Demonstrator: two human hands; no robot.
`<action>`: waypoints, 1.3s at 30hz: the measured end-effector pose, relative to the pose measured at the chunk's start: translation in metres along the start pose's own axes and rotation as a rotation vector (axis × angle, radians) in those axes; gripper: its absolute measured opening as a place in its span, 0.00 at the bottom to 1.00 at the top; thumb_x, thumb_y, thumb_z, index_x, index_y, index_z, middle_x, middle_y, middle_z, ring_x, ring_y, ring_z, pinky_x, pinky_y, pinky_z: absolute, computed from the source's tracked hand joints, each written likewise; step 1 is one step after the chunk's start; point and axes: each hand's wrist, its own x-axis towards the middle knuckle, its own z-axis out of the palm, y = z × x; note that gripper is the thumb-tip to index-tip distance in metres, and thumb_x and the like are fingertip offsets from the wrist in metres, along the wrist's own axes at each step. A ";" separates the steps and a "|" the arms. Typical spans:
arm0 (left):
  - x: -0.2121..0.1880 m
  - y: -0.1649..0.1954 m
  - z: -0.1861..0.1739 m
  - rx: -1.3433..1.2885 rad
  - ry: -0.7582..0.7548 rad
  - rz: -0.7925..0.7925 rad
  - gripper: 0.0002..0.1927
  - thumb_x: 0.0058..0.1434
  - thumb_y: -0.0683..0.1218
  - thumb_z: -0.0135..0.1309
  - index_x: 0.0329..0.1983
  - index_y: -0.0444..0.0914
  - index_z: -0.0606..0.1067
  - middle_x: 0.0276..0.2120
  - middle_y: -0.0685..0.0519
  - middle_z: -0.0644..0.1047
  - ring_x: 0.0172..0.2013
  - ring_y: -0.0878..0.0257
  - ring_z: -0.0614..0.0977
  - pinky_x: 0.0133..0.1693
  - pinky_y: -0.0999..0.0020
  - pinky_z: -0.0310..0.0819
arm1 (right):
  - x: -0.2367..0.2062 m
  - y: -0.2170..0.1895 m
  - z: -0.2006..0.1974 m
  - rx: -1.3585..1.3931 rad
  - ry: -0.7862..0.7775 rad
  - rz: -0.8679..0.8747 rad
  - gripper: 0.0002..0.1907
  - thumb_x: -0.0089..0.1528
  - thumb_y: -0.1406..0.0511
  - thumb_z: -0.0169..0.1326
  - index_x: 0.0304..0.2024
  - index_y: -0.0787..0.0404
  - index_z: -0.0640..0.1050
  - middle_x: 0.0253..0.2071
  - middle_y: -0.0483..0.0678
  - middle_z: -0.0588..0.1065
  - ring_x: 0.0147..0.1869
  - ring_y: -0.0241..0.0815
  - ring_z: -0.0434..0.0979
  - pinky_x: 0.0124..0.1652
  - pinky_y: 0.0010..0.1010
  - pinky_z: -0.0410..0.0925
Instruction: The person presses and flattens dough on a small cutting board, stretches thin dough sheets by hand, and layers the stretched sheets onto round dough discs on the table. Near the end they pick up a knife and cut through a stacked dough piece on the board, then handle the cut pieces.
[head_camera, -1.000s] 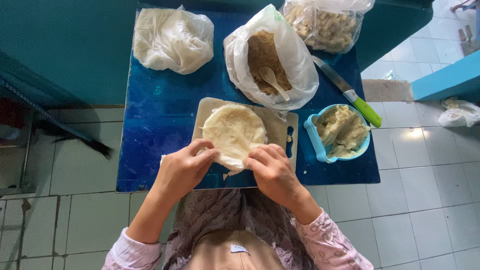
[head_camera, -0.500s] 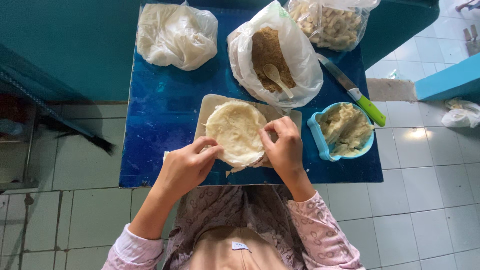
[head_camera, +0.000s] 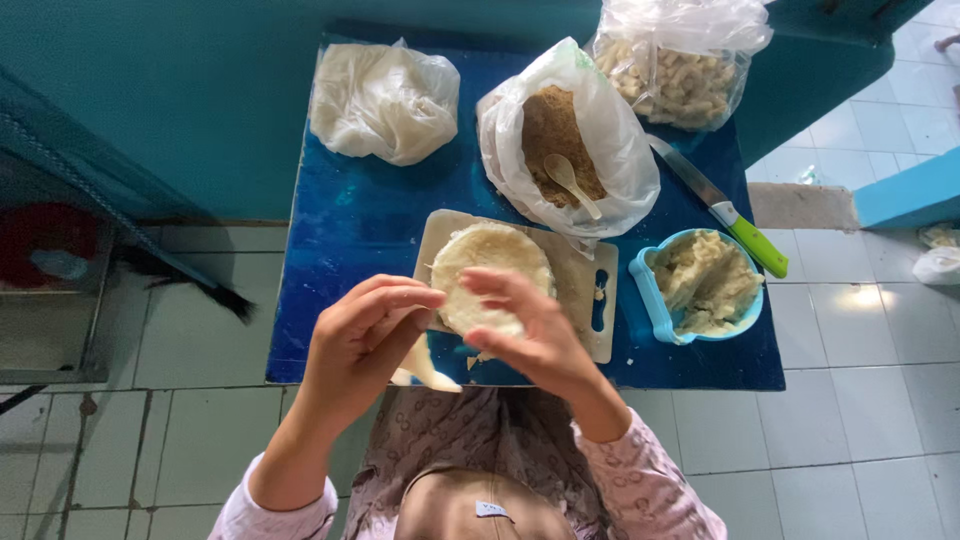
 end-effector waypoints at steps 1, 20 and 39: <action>0.000 0.004 0.001 -0.103 -0.026 -0.027 0.09 0.68 0.34 0.55 0.49 0.34 0.79 0.48 0.51 0.79 0.45 0.69 0.80 0.44 0.77 0.75 | 0.001 0.000 0.006 0.179 -0.068 0.109 0.25 0.62 0.63 0.60 0.59 0.63 0.71 0.56 0.46 0.72 0.59 0.39 0.73 0.54 0.33 0.68; 0.020 -0.050 0.005 -0.433 -0.223 -0.439 0.26 0.62 0.36 0.53 0.66 0.33 0.70 0.46 0.52 0.78 0.45 0.69 0.79 0.48 0.73 0.77 | -0.012 0.004 -0.030 0.462 0.200 0.305 0.10 0.70 0.68 0.55 0.51 0.65 0.71 0.42 0.48 0.77 0.44 0.31 0.77 0.44 0.23 0.71; 0.045 -0.099 0.052 0.322 0.203 -0.014 0.28 0.68 0.41 0.58 0.71 0.43 0.67 0.47 0.51 0.85 0.41 0.58 0.87 0.38 0.67 0.81 | 0.023 0.069 -0.040 -0.451 0.334 0.366 0.07 0.61 0.71 0.58 0.41 0.67 0.81 0.39 0.50 0.82 0.41 0.36 0.85 0.40 0.25 0.74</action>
